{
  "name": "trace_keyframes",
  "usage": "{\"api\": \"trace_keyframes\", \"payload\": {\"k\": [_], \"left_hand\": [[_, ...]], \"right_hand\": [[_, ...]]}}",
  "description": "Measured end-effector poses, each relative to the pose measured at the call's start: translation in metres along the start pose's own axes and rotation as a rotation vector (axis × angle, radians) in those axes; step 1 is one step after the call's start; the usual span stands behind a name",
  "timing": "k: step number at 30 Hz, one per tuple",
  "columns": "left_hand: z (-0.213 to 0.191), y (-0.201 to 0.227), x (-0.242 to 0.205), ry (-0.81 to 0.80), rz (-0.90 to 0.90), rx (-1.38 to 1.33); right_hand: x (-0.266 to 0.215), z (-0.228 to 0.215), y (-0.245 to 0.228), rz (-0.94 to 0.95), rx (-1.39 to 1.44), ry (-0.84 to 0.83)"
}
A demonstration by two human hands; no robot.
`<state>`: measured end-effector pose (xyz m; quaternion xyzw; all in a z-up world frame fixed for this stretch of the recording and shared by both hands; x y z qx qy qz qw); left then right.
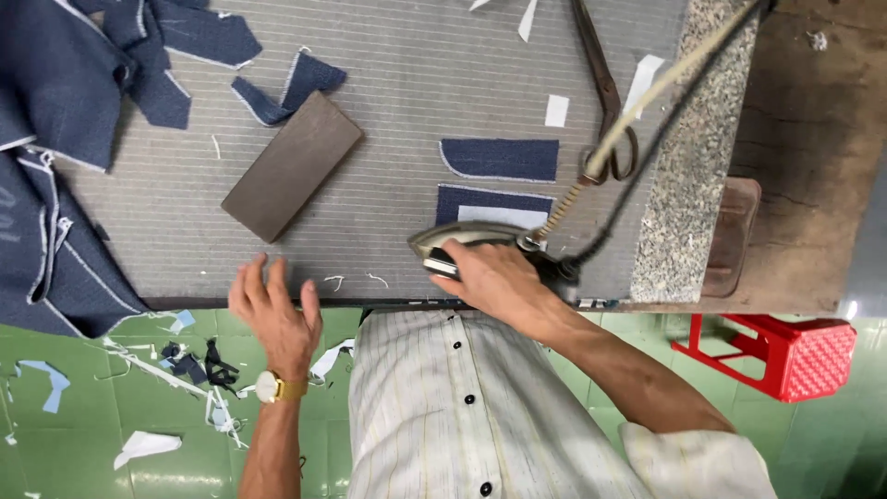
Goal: The person irons a piece of dark blue fabric on a workbench using a steam iron. They then cut a strip of white material with scissors and place it on the fabric, ironing it again to secure it. The person repeats this process with another strip of white material, cutting and ironing it onto the fabric.
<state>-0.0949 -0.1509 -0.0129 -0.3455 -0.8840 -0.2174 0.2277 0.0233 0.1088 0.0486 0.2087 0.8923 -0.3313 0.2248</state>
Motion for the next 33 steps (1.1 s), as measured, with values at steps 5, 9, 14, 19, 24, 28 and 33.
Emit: {"api": "trace_keyframes", "payload": {"k": [5, 9, 14, 19, 24, 28, 33], "left_hand": [[0.019, 0.008, 0.063, 0.047, 0.06, -0.041], [0.038, 0.013, 0.09, 0.054, 0.146, -0.051], [0.055, 0.028, 0.106, 0.051, 0.223, -0.058], [0.06, 0.048, 0.118, -0.004, 0.259, -0.088], [0.08, 0.083, 0.132, -0.007, 0.31, -0.128], [0.116, 0.148, 0.153, -0.027, 0.346, -0.246], [0.181, 0.253, 0.169, -0.169, 0.428, -0.479]], "right_hand": [[0.005, -0.001, -0.013, -0.029, -0.018, -0.029], [-0.005, -0.002, -0.001, -0.023, -0.05, -0.071], [-0.016, 0.005, 0.033, 0.016, 0.001, -0.053], [-0.03, 0.005, 0.056, 0.021, 0.041, 0.007], [-0.055, -0.003, 0.084, 0.053, 0.057, 0.022], [-0.075, -0.013, 0.127, 0.14, 0.038, 0.05], [-0.112, -0.058, 0.171, 0.417, 0.138, 0.061]]}}
Point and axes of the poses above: each hand's wrist, its own x-axis towards the middle knuckle, its own z-axis out of the palm, y = z × x, the point moved 9 cm from there along x, towards the middle knuckle, and after that the axes turned 10 degrees about y, right-handed, at the moved point
